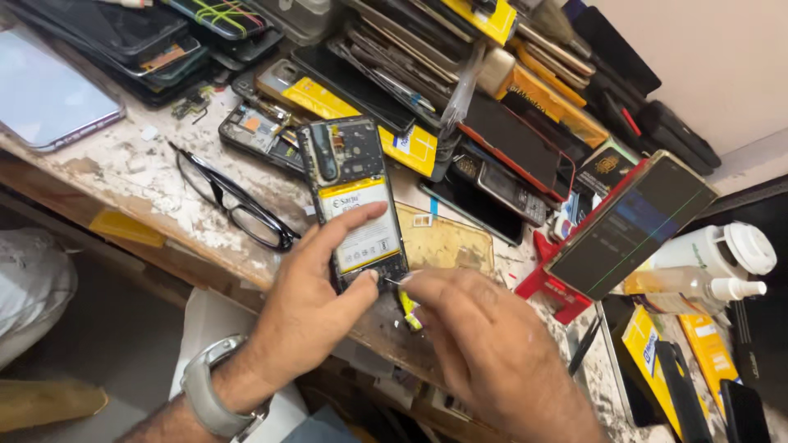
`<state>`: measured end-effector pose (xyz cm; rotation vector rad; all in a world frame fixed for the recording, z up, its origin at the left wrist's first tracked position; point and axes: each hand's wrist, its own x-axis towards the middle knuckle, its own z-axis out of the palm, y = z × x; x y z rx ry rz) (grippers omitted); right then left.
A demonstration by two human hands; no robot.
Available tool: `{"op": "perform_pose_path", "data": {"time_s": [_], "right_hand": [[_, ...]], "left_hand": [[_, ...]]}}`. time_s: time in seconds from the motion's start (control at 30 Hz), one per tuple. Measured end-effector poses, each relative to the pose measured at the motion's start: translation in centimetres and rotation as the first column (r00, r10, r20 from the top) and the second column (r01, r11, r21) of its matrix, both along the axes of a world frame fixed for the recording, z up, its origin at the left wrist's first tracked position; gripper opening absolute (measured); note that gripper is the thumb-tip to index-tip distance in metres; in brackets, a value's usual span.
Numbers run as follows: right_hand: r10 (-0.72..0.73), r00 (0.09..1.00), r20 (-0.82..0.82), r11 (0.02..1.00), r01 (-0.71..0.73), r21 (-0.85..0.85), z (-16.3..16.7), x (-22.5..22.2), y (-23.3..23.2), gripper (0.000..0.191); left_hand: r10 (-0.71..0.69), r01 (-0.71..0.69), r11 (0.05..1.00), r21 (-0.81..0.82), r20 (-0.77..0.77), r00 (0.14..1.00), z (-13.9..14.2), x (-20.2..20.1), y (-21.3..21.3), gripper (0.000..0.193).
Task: The person uses a precision screwdriver to remove screws from the internal frame of a disassembled smartphone. They then place a small internal component onto the workbench and continue to unscrew and adjust parts within the phone chassis.
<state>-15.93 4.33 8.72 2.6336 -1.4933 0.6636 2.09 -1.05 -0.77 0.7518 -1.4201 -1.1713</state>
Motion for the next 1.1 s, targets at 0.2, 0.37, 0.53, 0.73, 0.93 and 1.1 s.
{"op": "perform_pose_path", "data": {"time_s": [0.2,0.37,0.53,0.73,0.93,1.1], "right_hand": [[-0.109,0.993,-0.044,0.993,0.111,0.046,0.3,0.9,0.0,0.027],[0.13,0.989,0.07,0.99,-0.126,-0.059,0.1,0.2,-0.1,0.033],[0.191,0.979,0.067,0.98,-0.186,-0.076,-0.9,-0.8,0.6,0.034],[-0.016,0.945,0.327,0.996,0.042,-0.074,-3.0,-2.5,-0.7,0.027],[-0.264,0.796,0.545,0.962,0.258,0.09,-4.9,-7.0,-3.0,0.015],[-0.253,0.854,0.455,0.967,0.219,0.128,-6.3,-6.9,-3.1,0.018]], "left_hand": [[0.054,-0.048,0.996,-0.075,0.077,0.996,0.3,0.2,0.0,0.06],[0.052,-0.047,0.998,-0.051,0.11,0.993,0.6,0.1,0.0,0.059],[0.022,-0.025,0.999,0.044,0.071,0.997,1.0,0.0,0.0,0.059],[-0.003,0.003,0.999,0.053,0.003,1.0,0.5,-0.1,0.2,0.059],[-0.026,0.041,0.993,0.107,-0.135,0.99,-0.5,-0.6,0.2,0.054],[0.016,-0.01,0.997,0.072,-0.078,0.997,-0.7,-1.0,0.1,0.042]]}}
